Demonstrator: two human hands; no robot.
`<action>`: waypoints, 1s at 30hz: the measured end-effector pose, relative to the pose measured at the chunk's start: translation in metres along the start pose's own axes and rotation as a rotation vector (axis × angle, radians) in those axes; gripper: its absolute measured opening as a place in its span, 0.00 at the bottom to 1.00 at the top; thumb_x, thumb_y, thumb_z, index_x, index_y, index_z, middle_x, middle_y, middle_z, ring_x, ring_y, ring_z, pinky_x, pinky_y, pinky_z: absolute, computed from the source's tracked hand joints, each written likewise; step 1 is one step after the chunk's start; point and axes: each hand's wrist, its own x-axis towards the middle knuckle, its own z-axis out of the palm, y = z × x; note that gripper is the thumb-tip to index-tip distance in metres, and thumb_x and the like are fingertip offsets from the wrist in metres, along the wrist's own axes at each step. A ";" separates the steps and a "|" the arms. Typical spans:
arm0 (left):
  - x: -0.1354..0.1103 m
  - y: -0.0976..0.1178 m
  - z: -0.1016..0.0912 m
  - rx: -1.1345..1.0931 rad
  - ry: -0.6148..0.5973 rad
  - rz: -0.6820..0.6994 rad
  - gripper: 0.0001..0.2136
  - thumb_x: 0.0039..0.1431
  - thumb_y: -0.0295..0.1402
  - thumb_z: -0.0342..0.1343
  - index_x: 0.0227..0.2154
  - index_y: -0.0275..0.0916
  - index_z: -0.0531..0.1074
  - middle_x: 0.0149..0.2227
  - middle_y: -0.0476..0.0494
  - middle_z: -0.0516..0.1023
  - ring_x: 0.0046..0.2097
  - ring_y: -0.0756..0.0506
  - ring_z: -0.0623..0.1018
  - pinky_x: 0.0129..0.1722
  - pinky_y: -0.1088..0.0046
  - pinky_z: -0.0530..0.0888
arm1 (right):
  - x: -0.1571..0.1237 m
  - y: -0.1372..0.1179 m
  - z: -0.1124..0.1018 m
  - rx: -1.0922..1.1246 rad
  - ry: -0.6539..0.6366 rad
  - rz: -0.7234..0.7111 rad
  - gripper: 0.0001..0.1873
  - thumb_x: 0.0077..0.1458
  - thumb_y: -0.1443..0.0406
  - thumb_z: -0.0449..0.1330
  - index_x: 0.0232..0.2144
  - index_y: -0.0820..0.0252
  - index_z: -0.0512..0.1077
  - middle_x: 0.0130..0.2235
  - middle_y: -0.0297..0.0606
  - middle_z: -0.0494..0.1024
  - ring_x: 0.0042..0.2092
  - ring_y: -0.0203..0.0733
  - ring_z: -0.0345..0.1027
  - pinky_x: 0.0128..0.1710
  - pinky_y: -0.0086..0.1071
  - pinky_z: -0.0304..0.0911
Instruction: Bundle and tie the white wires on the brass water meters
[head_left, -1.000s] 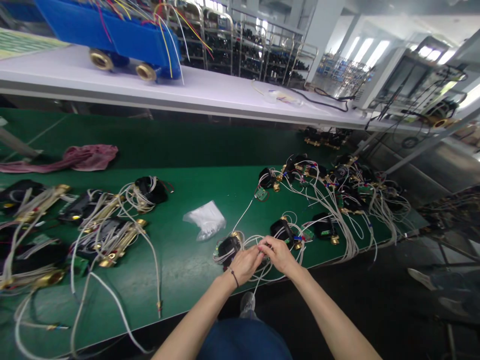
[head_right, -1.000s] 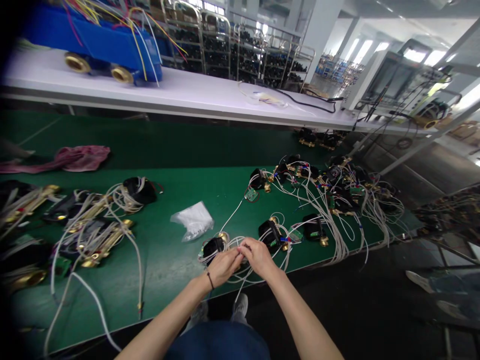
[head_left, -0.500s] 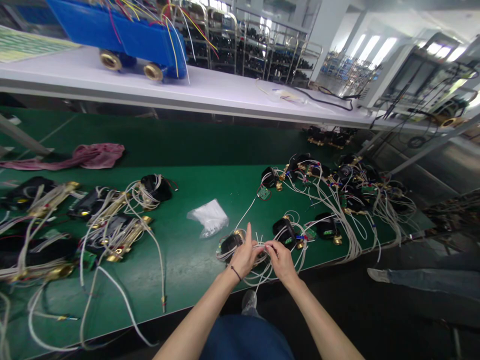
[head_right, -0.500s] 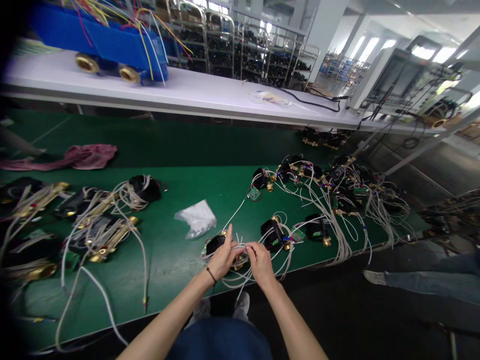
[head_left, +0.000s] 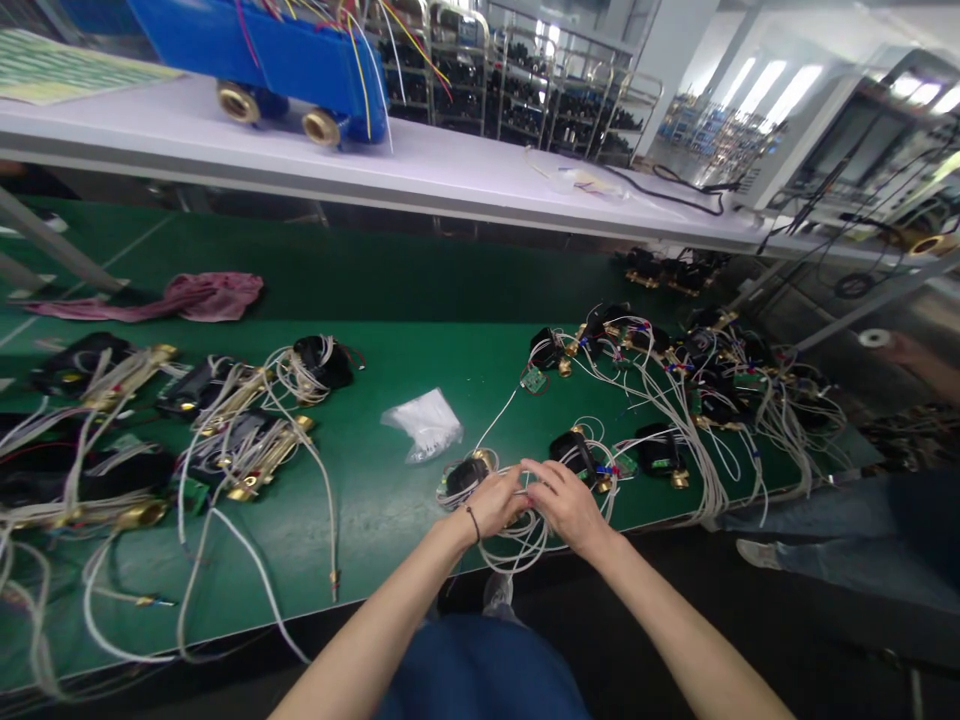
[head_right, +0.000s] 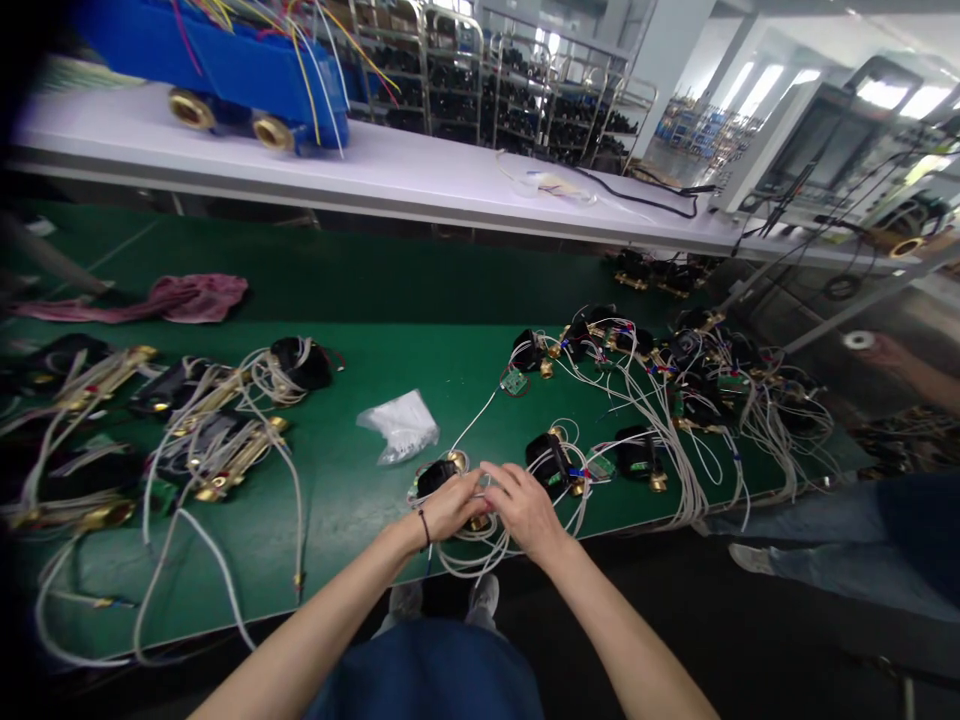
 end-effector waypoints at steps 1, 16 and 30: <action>0.000 0.000 -0.002 0.002 -0.006 0.014 0.14 0.55 0.34 0.48 0.45 0.36 0.62 0.33 0.44 0.75 0.37 0.46 0.74 0.37 0.73 0.67 | 0.002 0.003 -0.004 -0.022 -0.060 -0.076 0.09 0.57 0.68 0.50 0.37 0.59 0.69 0.50 0.42 0.67 0.50 0.45 0.57 0.47 0.40 0.59; -0.010 -0.002 -0.003 -0.024 0.109 -0.101 0.11 0.60 0.38 0.41 0.38 0.40 0.64 0.27 0.50 0.72 0.30 0.49 0.72 0.30 0.76 0.65 | 0.002 0.001 0.004 0.369 -0.054 0.380 0.11 0.58 0.64 0.47 0.37 0.58 0.68 0.33 0.36 0.75 0.36 0.39 0.69 0.37 0.30 0.62; -0.007 0.001 0.001 0.050 0.157 -0.055 0.13 0.60 0.39 0.40 0.31 0.39 0.68 0.24 0.51 0.71 0.29 0.49 0.70 0.32 0.74 0.63 | 0.005 -0.007 0.002 0.489 -0.008 0.522 0.10 0.54 0.60 0.53 0.31 0.60 0.70 0.31 0.36 0.75 0.35 0.38 0.70 0.36 0.30 0.64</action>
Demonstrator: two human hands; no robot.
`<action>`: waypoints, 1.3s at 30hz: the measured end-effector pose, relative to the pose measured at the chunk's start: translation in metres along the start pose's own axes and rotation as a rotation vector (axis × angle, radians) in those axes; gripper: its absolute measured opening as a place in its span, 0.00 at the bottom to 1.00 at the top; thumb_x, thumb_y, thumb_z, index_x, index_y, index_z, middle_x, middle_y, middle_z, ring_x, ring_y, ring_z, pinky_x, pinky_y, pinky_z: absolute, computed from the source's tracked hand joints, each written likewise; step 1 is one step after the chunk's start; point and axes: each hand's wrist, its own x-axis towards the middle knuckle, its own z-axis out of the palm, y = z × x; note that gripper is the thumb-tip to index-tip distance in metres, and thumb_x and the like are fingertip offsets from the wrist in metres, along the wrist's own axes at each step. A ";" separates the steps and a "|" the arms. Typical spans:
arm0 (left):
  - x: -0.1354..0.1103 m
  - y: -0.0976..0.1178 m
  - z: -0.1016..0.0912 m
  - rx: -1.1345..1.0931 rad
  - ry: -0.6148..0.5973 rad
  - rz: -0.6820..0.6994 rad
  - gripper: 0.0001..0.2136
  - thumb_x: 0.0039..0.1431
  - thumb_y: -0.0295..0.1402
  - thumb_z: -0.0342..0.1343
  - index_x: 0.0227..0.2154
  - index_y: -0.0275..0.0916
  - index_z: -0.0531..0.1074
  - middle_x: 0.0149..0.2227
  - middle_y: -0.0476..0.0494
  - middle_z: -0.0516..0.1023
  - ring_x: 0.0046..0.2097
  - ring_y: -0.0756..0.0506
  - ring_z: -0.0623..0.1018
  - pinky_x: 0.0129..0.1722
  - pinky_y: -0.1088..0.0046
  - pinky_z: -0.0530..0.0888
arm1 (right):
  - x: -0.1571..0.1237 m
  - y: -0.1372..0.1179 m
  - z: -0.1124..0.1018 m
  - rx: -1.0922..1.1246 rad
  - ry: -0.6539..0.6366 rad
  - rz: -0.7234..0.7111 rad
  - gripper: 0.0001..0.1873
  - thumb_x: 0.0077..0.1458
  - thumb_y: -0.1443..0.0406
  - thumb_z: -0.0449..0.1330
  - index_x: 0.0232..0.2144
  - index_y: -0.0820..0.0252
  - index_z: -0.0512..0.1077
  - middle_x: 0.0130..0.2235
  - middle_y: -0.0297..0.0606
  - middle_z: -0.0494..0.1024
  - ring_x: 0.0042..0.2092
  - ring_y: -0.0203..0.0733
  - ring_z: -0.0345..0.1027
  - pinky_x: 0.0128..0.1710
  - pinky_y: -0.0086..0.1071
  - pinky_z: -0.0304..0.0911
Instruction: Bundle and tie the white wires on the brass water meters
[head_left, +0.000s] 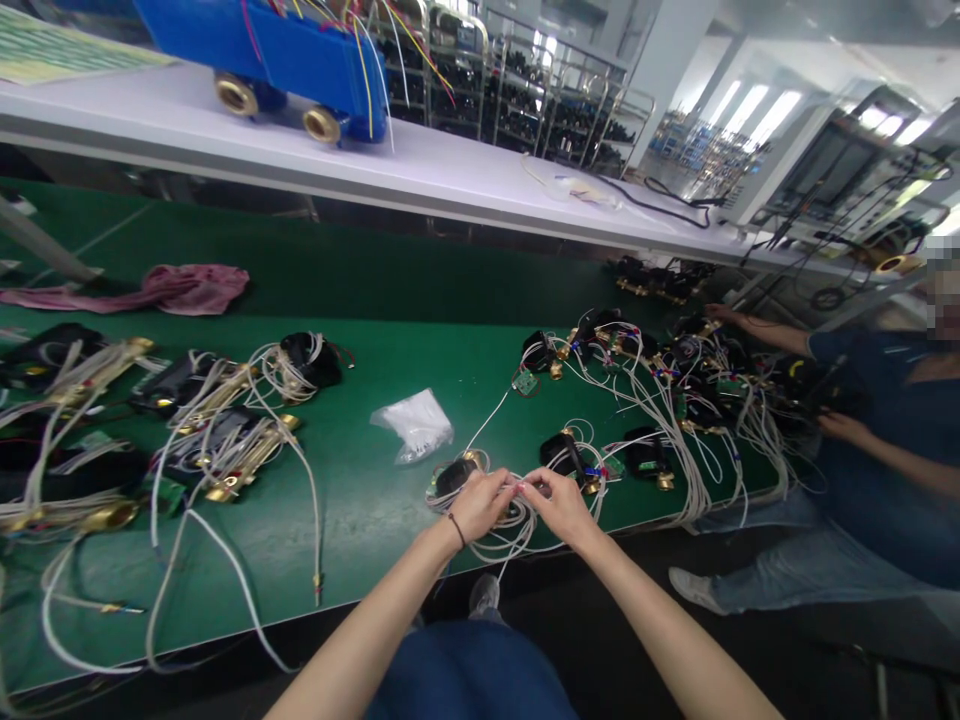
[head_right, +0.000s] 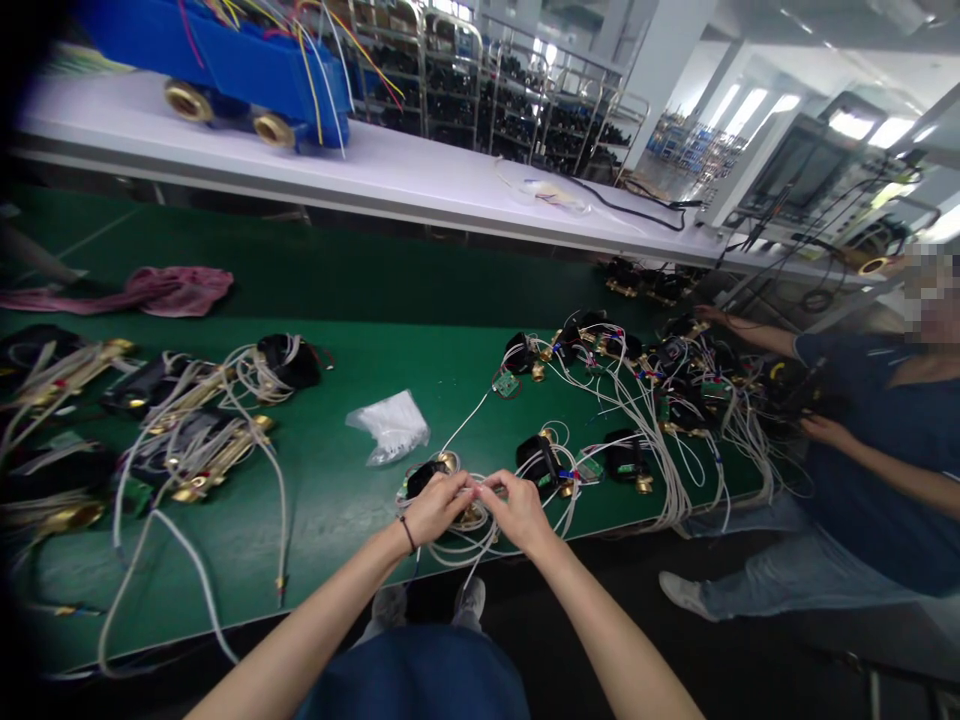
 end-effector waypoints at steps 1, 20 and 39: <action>0.000 0.001 -0.001 0.017 -0.003 0.011 0.13 0.61 0.38 0.40 0.31 0.39 0.67 0.24 0.50 0.71 0.29 0.49 0.70 0.32 0.74 0.63 | 0.001 0.001 0.002 0.007 0.004 0.016 0.10 0.54 0.60 0.53 0.30 0.60 0.70 0.30 0.36 0.75 0.34 0.38 0.69 0.36 0.30 0.64; 0.006 -0.003 -0.005 0.041 -0.225 0.069 0.12 0.60 0.36 0.40 0.29 0.38 0.66 0.25 0.51 0.71 0.27 0.51 0.70 0.31 0.76 0.63 | 0.005 -0.002 -0.024 -0.776 -0.178 -0.854 0.10 0.58 0.70 0.47 0.40 0.64 0.67 0.50 0.45 0.67 0.53 0.46 0.55 0.46 0.40 0.59; 0.001 -0.003 0.005 0.260 -0.163 0.159 0.30 0.57 0.34 0.45 0.58 0.27 0.39 0.32 0.42 0.77 0.38 0.41 0.72 0.47 0.60 0.58 | 0.005 -0.004 -0.010 -0.228 -0.291 -0.004 0.14 0.56 0.71 0.44 0.43 0.66 0.64 0.33 0.41 0.74 0.33 0.38 0.68 0.34 0.32 0.64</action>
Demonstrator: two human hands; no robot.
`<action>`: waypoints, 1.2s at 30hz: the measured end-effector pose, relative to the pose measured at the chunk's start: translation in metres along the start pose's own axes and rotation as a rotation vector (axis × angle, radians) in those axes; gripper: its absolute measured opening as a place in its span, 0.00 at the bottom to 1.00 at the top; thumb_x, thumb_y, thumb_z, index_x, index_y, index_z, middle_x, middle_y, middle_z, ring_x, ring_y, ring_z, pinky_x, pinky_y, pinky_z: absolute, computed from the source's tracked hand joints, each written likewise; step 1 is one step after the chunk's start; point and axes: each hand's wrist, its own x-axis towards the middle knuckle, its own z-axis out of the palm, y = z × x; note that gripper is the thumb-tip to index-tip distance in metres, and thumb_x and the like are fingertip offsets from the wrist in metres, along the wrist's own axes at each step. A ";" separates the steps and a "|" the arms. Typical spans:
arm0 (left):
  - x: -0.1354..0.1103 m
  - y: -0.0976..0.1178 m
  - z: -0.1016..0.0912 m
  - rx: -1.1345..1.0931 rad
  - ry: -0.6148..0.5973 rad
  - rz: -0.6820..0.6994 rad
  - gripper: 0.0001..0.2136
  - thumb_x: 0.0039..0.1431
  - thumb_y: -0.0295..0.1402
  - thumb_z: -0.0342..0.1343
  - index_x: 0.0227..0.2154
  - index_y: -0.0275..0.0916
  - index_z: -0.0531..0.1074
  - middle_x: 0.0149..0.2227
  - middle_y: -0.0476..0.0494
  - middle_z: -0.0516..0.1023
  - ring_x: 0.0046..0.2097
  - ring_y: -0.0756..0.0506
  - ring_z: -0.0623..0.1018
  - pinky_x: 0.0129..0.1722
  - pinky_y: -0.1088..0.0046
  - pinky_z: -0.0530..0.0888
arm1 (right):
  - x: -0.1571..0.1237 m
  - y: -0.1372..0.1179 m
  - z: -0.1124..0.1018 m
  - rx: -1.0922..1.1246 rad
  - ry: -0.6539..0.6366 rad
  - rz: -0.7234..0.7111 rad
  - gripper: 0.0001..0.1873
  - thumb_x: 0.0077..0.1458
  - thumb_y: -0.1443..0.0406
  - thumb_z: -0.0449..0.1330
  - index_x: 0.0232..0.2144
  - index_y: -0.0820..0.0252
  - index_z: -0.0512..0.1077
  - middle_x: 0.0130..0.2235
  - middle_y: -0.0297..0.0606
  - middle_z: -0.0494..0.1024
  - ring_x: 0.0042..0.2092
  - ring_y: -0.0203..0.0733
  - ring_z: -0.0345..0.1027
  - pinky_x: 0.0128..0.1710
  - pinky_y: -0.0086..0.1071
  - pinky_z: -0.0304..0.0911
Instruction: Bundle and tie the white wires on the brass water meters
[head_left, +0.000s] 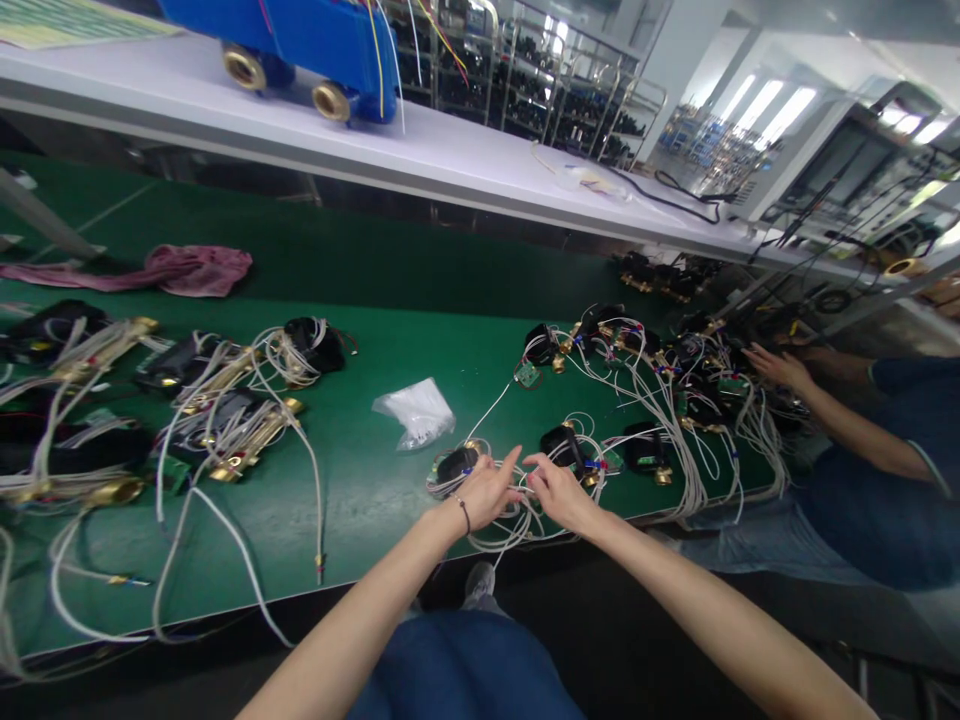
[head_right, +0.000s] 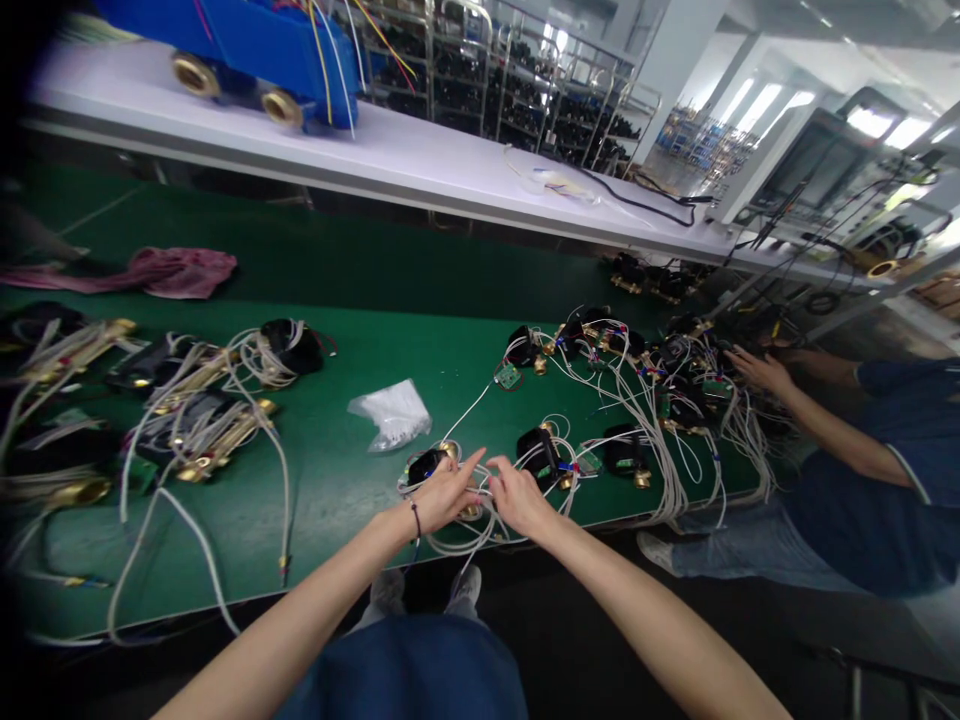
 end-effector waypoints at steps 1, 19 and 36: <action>0.000 -0.001 -0.001 -0.017 -0.005 -0.003 0.31 0.57 0.35 0.46 0.58 0.28 0.39 0.33 0.42 0.77 0.38 0.41 0.72 0.47 0.60 0.58 | -0.003 0.004 -0.003 -0.117 0.006 -0.146 0.16 0.55 0.72 0.45 0.46 0.64 0.62 0.37 0.43 0.73 0.37 0.39 0.67 0.39 0.34 0.63; 0.006 -0.002 0.009 0.190 0.069 0.095 0.33 0.58 0.28 0.40 0.56 0.26 0.21 0.28 0.45 0.75 0.31 0.44 0.72 0.46 0.58 0.59 | 0.022 -0.002 0.006 -0.179 -0.145 0.146 0.12 0.51 0.72 0.48 0.17 0.62 0.62 0.15 0.31 0.64 0.18 0.32 0.58 0.19 0.24 0.56; 0.013 -0.014 0.021 0.162 0.088 0.116 0.37 0.56 0.27 0.42 0.56 0.30 0.19 0.28 0.46 0.75 0.32 0.44 0.72 0.44 0.59 0.61 | 0.010 0.001 0.003 -0.142 -0.092 0.079 0.18 0.56 0.69 0.42 0.17 0.62 0.62 0.15 0.32 0.66 0.18 0.33 0.60 0.22 0.26 0.58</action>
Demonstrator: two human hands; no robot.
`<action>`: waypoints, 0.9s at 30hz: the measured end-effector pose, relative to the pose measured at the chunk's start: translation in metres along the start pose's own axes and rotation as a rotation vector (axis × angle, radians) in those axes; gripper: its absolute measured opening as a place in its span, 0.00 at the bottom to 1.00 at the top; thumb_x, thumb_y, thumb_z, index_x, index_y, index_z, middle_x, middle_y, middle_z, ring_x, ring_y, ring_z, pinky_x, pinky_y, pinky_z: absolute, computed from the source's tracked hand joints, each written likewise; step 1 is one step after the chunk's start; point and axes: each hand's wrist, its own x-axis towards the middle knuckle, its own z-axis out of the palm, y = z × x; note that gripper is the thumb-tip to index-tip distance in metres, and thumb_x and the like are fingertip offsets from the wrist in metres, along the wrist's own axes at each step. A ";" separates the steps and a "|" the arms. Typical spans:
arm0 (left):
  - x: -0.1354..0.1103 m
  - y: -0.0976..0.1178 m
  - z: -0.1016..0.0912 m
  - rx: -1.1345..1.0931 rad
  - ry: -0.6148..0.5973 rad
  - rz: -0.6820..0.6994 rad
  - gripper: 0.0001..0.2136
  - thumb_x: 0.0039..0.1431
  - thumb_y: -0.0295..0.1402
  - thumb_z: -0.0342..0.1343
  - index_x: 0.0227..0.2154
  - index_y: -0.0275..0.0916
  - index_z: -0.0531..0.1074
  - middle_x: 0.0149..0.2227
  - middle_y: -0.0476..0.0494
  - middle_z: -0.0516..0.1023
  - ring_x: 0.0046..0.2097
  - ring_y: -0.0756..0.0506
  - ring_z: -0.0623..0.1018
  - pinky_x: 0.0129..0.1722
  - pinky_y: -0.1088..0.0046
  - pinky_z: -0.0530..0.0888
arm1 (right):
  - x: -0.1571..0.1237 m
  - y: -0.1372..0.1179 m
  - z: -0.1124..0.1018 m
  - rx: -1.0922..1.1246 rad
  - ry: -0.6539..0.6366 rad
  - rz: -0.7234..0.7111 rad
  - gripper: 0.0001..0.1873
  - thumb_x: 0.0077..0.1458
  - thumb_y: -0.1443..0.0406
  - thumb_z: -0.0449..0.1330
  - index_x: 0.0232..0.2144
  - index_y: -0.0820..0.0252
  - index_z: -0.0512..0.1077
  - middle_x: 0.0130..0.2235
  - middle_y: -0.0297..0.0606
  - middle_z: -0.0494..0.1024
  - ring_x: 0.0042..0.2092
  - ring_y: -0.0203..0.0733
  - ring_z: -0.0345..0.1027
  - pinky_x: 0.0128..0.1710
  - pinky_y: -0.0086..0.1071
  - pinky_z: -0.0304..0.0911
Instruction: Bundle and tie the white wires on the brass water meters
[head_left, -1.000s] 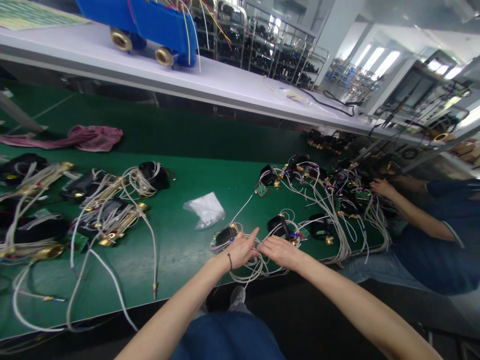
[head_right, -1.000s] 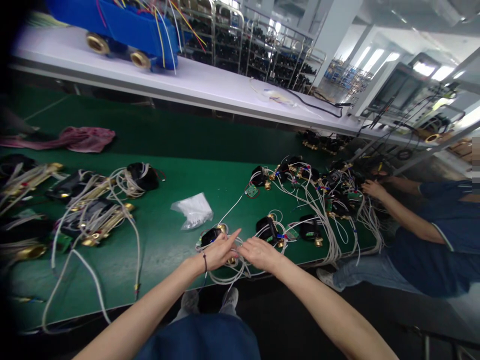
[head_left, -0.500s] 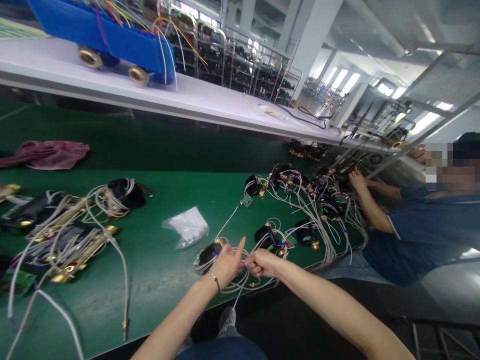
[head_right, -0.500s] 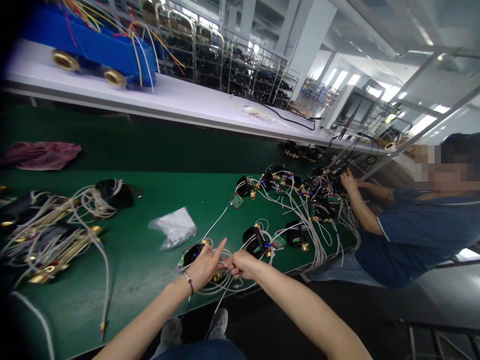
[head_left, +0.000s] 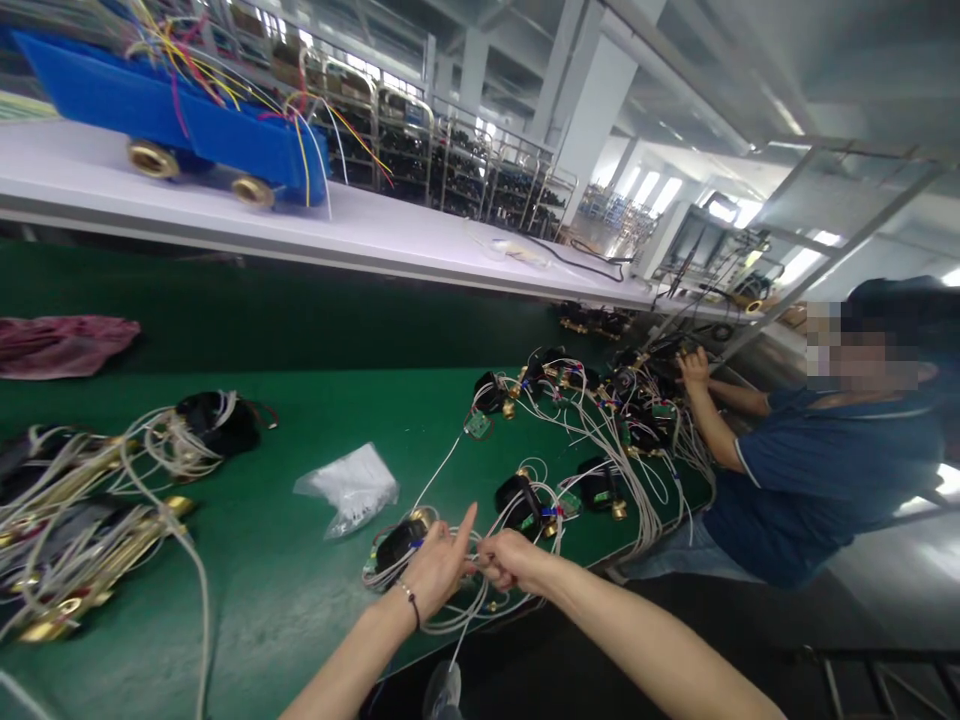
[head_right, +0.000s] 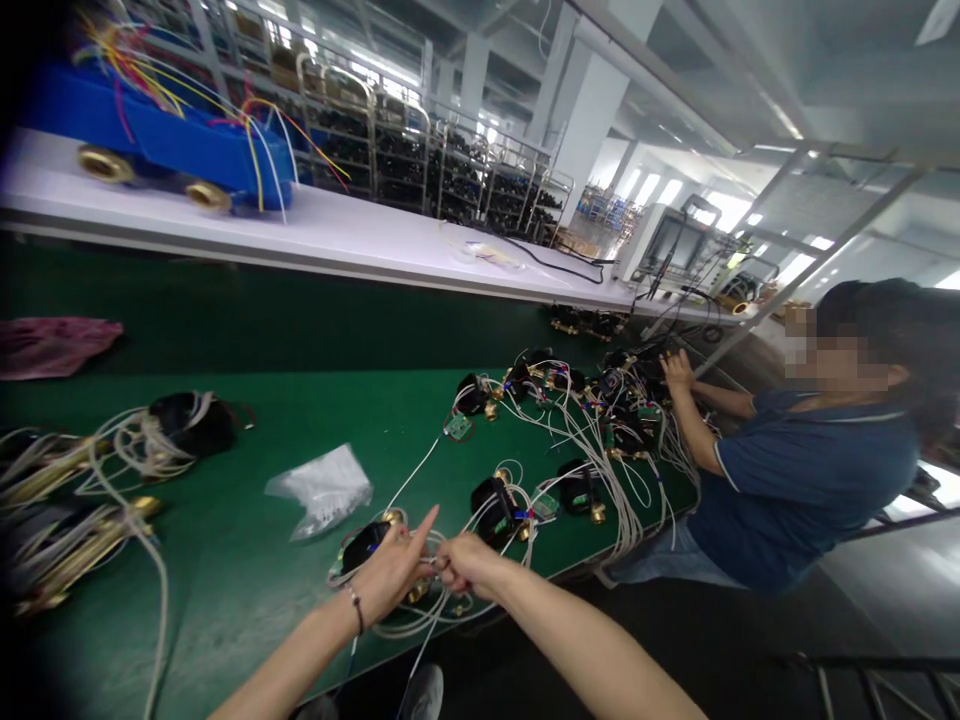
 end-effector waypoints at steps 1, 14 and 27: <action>0.000 0.001 -0.001 0.003 -0.003 -0.003 0.36 0.56 0.27 0.42 0.57 0.30 0.20 0.28 0.46 0.75 0.32 0.43 0.72 0.45 0.59 0.60 | 0.000 0.000 0.002 0.019 -0.015 0.013 0.19 0.56 0.69 0.41 0.17 0.62 0.62 0.14 0.30 0.64 0.16 0.32 0.58 0.20 0.25 0.57; -0.003 0.009 -0.022 -0.049 -0.062 -0.050 0.33 0.58 0.35 0.45 0.58 0.28 0.31 0.31 0.44 0.75 0.35 0.43 0.72 0.47 0.60 0.58 | -0.009 0.023 -0.014 -0.385 0.058 -0.473 0.09 0.58 0.66 0.48 0.32 0.63 0.68 0.31 0.43 0.72 0.36 0.42 0.66 0.38 0.34 0.59; -0.009 0.007 -0.021 -0.070 -0.036 -0.041 0.32 0.58 0.35 0.45 0.58 0.25 0.35 0.31 0.40 0.76 0.35 0.41 0.73 0.46 0.58 0.59 | -0.011 0.011 -0.011 -0.110 0.048 -0.281 0.08 0.56 0.64 0.49 0.32 0.62 0.66 0.32 0.42 0.72 0.36 0.41 0.66 0.38 0.33 0.59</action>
